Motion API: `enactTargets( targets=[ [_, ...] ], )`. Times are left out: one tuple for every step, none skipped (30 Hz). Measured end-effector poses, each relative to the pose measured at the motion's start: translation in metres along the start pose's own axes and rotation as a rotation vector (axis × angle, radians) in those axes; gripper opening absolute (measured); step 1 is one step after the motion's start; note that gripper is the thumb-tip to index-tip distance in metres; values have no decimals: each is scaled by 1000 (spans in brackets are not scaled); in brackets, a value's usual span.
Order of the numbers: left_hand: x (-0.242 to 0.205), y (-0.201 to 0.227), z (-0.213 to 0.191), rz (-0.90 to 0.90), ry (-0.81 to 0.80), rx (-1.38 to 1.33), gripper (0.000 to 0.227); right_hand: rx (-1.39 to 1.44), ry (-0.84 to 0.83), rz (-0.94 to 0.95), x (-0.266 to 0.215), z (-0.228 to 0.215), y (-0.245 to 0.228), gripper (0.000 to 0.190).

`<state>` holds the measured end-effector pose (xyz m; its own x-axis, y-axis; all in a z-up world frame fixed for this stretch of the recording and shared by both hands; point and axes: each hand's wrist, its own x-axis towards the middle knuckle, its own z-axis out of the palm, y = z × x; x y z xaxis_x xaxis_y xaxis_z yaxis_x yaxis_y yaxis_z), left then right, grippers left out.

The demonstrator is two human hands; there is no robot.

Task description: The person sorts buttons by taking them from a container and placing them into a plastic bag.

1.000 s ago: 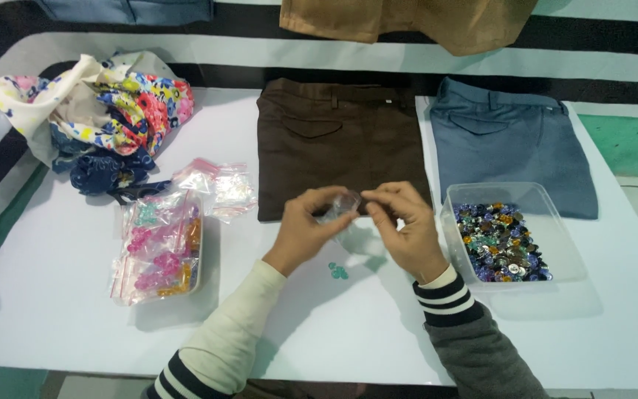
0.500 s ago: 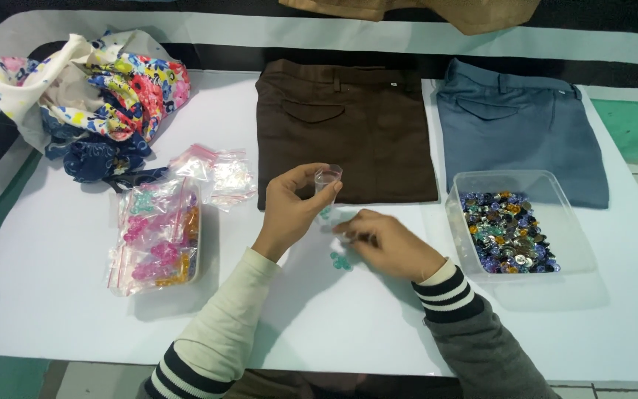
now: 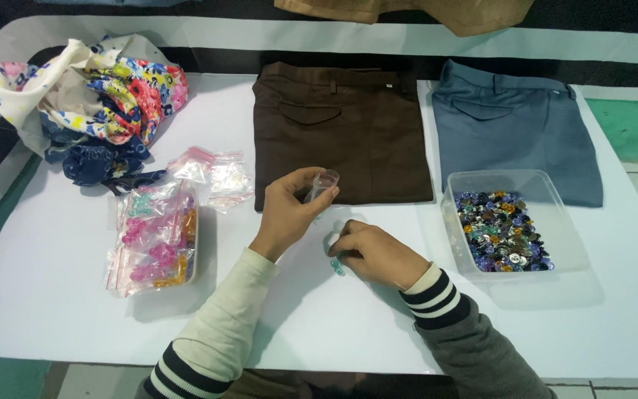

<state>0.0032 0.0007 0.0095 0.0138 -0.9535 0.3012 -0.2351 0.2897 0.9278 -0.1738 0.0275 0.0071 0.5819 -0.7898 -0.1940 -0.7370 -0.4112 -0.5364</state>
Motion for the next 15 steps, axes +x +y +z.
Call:
enactTargets(
  targets=[
    [-1,0,0,3,0,0,46,-1,3,0,2,2,2,22],
    [-1,0,0,5,-19,18,47,-38,-4,28,4,4,4,23],
    [-2,0,0,7,-37,36,47,-74,-11,58,6,6,7,23],
    [-2,0,1,10,-38,37,47,-75,-8,58,7,5,8,23],
    [-3,0,2,36,-35,44,47,-66,-23,76,8,4,9,23],
    [-3,-1,2,61,-32,52,47,-58,-38,94,9,3,11,22],
    [-3,-8,1,61,-33,53,47,-57,-38,94,4,-4,8,22],
    [-3,-16,0,107,-36,106,46,63,38,25,-1,-11,5,22],
    [-2,-23,-1,155,-40,157,44,181,117,-42,-6,-18,2,21],
    [-3,-27,2,158,-42,156,44,180,119,-41,-8,-21,4,21],
    [-3,-31,5,203,-70,148,45,281,321,-153,-10,-26,7,20],
    [-4,-35,9,248,-99,139,46,381,523,-268,-12,-30,9,19],
    [-8,-26,10,245,-97,134,46,377,518,-265,-14,-31,10,19],
    [-12,-18,12,262,-132,126,44,424,622,-272,-16,-32,11,17],
    [-13,-8,13,287,-171,120,43,470,734,-283,-17,-33,11,16]
  ],
)
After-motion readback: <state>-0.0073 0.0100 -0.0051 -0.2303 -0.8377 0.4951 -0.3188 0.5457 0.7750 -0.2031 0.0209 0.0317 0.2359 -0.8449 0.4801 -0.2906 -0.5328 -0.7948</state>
